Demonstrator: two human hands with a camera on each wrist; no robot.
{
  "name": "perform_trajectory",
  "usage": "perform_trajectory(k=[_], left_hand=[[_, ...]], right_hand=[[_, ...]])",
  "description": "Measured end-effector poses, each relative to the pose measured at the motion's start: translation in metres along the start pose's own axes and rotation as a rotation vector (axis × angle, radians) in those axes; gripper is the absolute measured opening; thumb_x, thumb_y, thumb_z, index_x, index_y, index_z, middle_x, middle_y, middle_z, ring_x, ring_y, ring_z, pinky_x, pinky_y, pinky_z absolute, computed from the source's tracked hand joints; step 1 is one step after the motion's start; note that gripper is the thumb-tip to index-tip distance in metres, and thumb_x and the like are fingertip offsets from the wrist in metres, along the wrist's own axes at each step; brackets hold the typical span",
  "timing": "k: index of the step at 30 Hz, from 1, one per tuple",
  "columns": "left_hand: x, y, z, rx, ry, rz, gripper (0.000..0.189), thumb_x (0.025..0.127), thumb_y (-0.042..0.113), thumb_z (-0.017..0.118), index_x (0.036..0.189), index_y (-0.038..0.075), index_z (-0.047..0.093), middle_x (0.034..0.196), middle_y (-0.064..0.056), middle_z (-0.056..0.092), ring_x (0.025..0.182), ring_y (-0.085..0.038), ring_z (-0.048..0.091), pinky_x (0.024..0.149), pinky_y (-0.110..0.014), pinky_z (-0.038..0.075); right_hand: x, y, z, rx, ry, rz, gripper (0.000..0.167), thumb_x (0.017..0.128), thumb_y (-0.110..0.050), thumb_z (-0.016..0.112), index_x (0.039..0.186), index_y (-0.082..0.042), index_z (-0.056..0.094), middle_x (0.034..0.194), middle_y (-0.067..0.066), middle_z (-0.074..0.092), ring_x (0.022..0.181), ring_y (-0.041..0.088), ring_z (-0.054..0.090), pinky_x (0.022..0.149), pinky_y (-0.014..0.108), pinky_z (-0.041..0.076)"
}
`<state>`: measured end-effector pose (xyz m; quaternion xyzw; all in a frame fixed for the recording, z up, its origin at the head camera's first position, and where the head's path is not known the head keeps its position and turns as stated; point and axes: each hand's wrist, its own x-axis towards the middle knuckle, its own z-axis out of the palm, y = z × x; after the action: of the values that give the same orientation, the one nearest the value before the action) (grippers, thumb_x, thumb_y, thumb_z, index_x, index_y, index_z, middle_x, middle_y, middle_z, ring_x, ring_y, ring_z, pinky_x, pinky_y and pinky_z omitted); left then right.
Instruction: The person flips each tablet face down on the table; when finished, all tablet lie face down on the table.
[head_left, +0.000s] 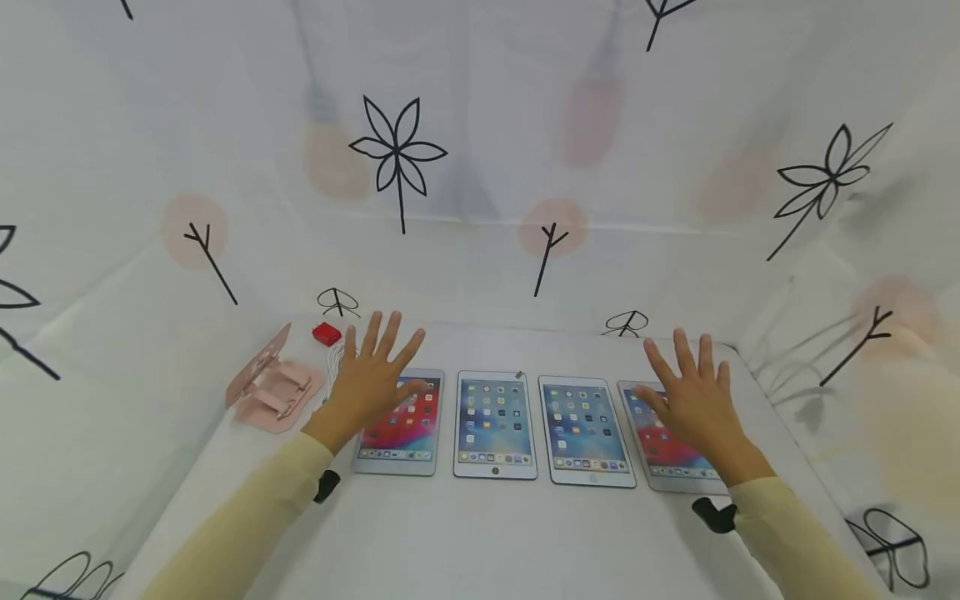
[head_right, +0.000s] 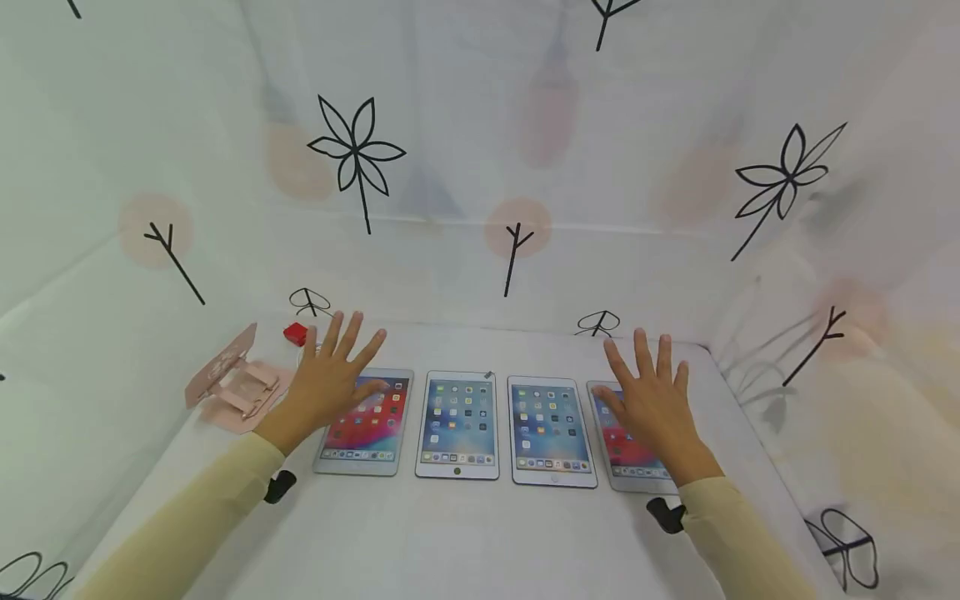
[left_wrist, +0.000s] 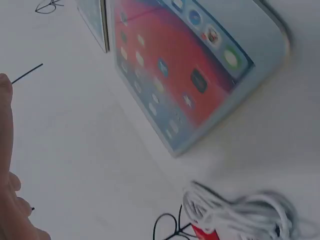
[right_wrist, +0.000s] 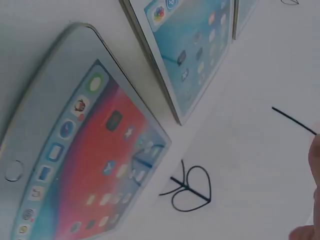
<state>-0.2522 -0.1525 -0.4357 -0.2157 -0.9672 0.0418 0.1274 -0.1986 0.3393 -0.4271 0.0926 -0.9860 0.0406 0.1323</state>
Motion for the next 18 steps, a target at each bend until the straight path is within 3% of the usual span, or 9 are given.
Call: perform_trajectory(k=[3,6,10,14,16,18], left_hand=[[0.007,0.025,0.002,-0.199,-0.051,-0.005,0.08,0.099,0.063,0.049,0.164,0.023,0.023,0.169,-0.018,0.015,0.155,-0.043,0.01,0.121,-0.067,0.017],[0.02,0.062,0.002,-0.483,-0.123,-0.038,0.07,0.103,0.057,0.049,0.16,0.02,0.034,0.163,-0.014,0.035,0.151,-0.038,0.031,0.118,-0.061,0.031],[0.042,0.124,0.0,-0.948,-0.25,-0.111,0.056,0.103,0.047,0.053,0.153,0.022,0.048,0.149,-0.007,0.056,0.136,-0.031,0.053,0.109,-0.053,0.046],[0.066,0.192,0.001,-1.455,-0.371,-0.286,0.042,0.101,0.026,0.061,0.141,0.014,0.06,0.126,-0.01,0.068,0.113,-0.031,0.066,0.095,-0.044,0.057],[0.074,0.229,0.003,-1.621,-0.416,-0.393,0.037,0.098,0.016,0.064,0.135,0.01,0.064,0.114,-0.011,0.07,0.1,-0.029,0.069,0.088,-0.04,0.059],[0.077,0.263,0.005,-1.689,-0.452,-0.47,0.037,0.095,0.01,0.066,0.132,0.006,0.065,0.107,-0.012,0.07,0.09,-0.025,0.068,0.086,-0.038,0.059]], right_hand=[[-0.019,0.006,-0.002,0.045,-0.012,0.08,0.069,0.102,-0.043,0.058,0.157,-0.009,0.035,0.153,0.033,0.038,0.138,0.058,0.037,0.103,0.076,0.036],[-0.041,0.02,-0.003,0.128,-0.005,0.198,0.059,0.102,-0.038,0.059,0.145,0.001,0.049,0.133,0.035,0.057,0.114,0.056,0.057,0.083,0.07,0.05],[-0.069,0.047,-0.001,0.219,-0.057,0.369,0.058,0.103,-0.038,0.056,0.138,0.008,0.052,0.124,0.036,0.061,0.107,0.053,0.061,0.075,0.064,0.051],[-0.087,0.074,0.008,0.282,-0.266,0.504,0.071,0.104,-0.048,0.049,0.14,0.013,0.044,0.129,0.041,0.054,0.11,0.057,0.056,0.079,0.065,0.05],[-0.093,0.083,0.015,0.33,-0.372,0.559,0.078,0.103,-0.053,0.047,0.141,0.015,0.039,0.129,0.043,0.051,0.108,0.056,0.056,0.082,0.064,0.051],[-0.098,0.087,0.022,0.378,-0.454,0.601,0.083,0.102,-0.055,0.046,0.141,0.017,0.036,0.127,0.045,0.05,0.106,0.053,0.057,0.083,0.062,0.052]])
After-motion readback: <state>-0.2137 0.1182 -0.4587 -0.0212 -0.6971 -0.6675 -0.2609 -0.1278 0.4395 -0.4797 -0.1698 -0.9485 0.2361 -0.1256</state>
